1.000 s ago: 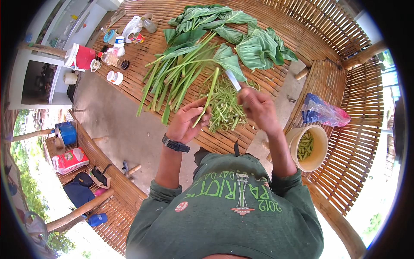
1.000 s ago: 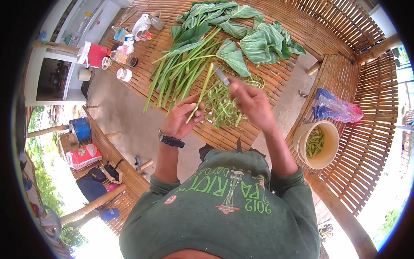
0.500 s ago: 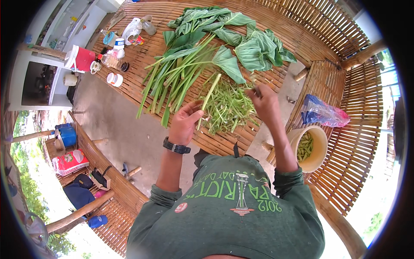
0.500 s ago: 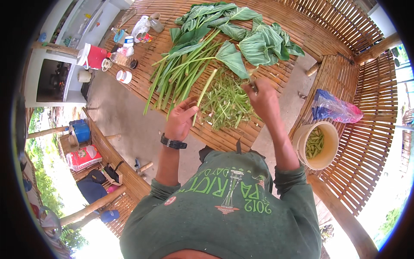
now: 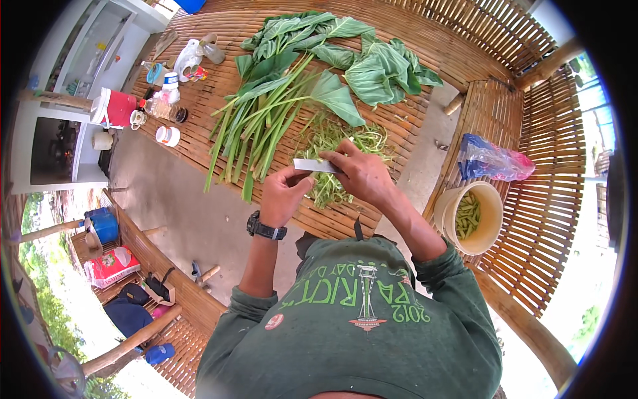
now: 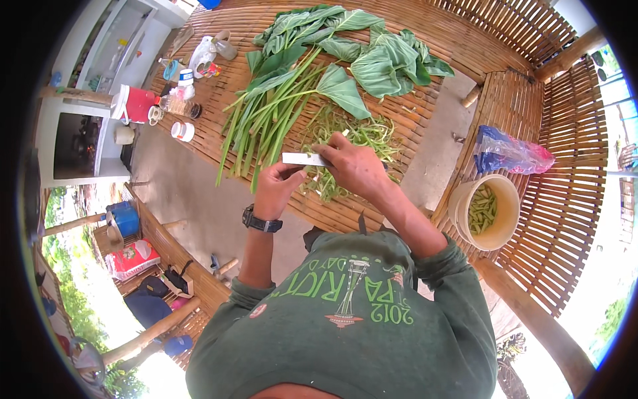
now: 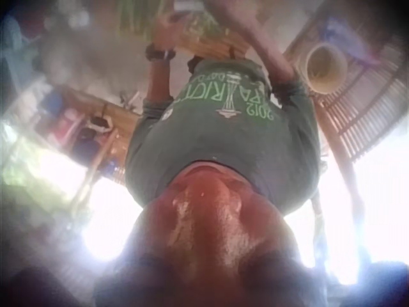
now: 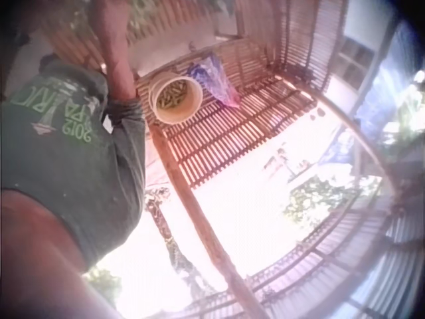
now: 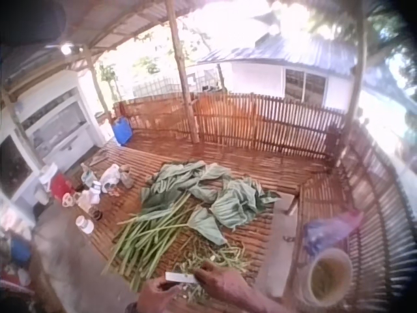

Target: The person uses a knife to peel the outer layer off long green vegetable stems. The peeled strips fall onto a bamboo table, and the person occasionally places the peeled stems into a nearby bucket.

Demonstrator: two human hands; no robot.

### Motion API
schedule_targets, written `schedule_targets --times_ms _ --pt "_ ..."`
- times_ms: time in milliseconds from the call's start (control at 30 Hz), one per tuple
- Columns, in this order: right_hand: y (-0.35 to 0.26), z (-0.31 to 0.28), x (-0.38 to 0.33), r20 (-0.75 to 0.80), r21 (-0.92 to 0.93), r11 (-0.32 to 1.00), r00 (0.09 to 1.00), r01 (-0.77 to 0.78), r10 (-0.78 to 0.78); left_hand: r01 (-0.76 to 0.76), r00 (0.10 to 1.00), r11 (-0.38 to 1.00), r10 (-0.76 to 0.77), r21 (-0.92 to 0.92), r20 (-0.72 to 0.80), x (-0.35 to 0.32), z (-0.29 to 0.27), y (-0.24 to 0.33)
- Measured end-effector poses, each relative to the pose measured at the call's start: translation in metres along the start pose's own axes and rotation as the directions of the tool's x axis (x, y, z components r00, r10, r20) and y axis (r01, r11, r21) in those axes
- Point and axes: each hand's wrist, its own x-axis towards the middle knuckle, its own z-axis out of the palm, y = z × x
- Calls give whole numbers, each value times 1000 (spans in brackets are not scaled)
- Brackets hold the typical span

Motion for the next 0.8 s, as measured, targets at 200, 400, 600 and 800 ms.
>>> schedule_targets --times_ms 200,400,600,800 --pt "20 31 -7 -102 256 967 994 -10 37 32 999 999 -32 27 28 2 -6 -3" --pt "9 38 -10 356 901 3 741 -434 570 9 999 982 -3 -191 32 10 6 -32" --pt "24 2 -13 374 927 -247 720 -281 584 38 999 946 -47 -321 -20 18 17 -53" --pt "30 -23 -40 331 943 -189 725 -273 604 41 999 869 -33 -492 25 40 30 -46"
